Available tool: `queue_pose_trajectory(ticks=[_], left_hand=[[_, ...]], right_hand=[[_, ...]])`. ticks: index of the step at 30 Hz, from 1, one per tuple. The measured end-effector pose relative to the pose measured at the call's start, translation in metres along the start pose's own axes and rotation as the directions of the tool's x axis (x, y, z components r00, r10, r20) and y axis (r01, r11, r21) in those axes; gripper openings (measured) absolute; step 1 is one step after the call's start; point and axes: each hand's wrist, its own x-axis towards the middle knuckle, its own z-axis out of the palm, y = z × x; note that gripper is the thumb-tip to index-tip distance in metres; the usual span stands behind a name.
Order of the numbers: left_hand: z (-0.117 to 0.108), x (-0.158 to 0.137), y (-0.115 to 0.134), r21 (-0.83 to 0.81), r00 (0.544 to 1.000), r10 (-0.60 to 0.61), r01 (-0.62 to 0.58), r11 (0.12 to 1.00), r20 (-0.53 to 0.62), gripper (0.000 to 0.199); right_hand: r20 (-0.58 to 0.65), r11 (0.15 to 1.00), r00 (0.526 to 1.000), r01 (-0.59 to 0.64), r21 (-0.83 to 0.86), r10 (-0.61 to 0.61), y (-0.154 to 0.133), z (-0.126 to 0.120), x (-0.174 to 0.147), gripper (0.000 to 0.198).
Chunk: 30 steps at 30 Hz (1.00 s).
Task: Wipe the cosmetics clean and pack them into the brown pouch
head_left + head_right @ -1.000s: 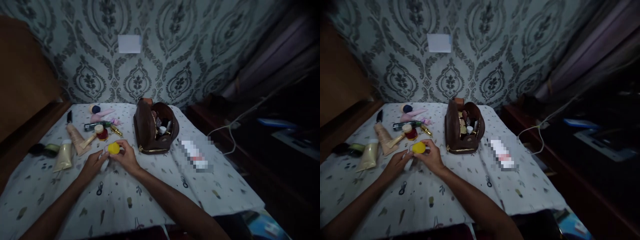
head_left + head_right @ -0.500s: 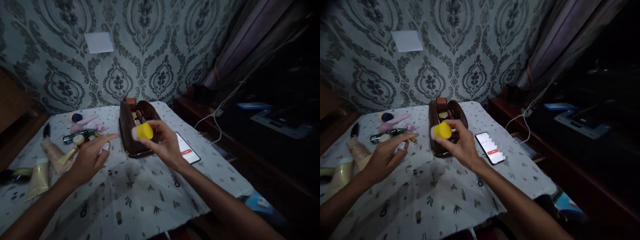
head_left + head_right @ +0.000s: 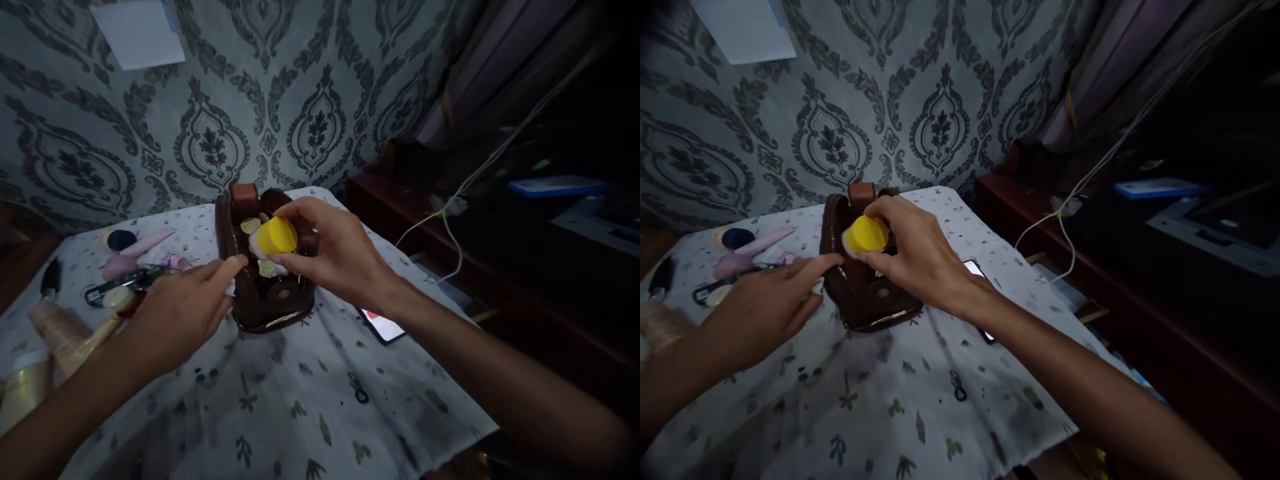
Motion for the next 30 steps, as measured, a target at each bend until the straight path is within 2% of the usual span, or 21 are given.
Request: queue_pose_trajectory(ticks=[3, 8, 13, 16, 19, 24, 26, 30], left_hand=[[0.014, -0.009, -0.001, -0.052, 0.995, -0.024, 0.019, 0.998, -0.094, 0.05], [0.028, -0.009, 0.0, -0.103, 0.969, 0.021, -0.048, 0.993, -0.247, 0.054], [0.033, -0.008, -0.003, -0.071, 0.955, 0.071, -0.095, 0.993, -0.288, 0.061], [0.034, -0.007, -0.004, -0.058, 0.949, 0.09, -0.113, 0.992, -0.302, 0.06], [0.034, -0.005, -0.004, -0.072, 0.949, 0.083, -0.11, 0.991, -0.305, 0.061], [0.037, -0.005, -0.004, -0.101, 0.957, 0.044, -0.076, 0.992, -0.287, 0.069], [0.037, -0.006, -0.004, -0.113, 0.96, 0.039, -0.073, 0.991, -0.278, 0.07], [0.035, -0.006, -0.005, -0.13, 0.953, 0.069, -0.111, 0.985, -0.293, 0.07]], right_hand=[[0.104, 0.998, 0.994, 0.041, -0.042, -0.036, 0.002, 0.0, 0.006, 0.026], [0.28, 0.994, 0.959, 0.078, -0.075, -0.054, 0.005, 0.004, 0.016, 0.02], [0.497, 0.984, 0.867, 0.103, -0.147, -0.017, 0.01, 0.011, 0.027, 0.014], [0.582, 0.979, 0.813, 0.11, -0.172, 0.011, 0.012, 0.017, 0.035, 0.012], [0.632, 0.974, 0.775, 0.122, -0.19, 0.026, 0.012, 0.026, 0.041, 0.011], [0.671, 0.944, 0.721, 0.076, -0.322, 0.171, 0.007, 0.039, 0.047, 0.015], [0.667, 0.939, 0.722, 0.074, -0.335, 0.181, 0.008, 0.045, 0.049, 0.018], [0.629, 0.964, 0.761, 0.018, -0.264, 0.158, 0.02, 0.059, 0.05, 0.032]])
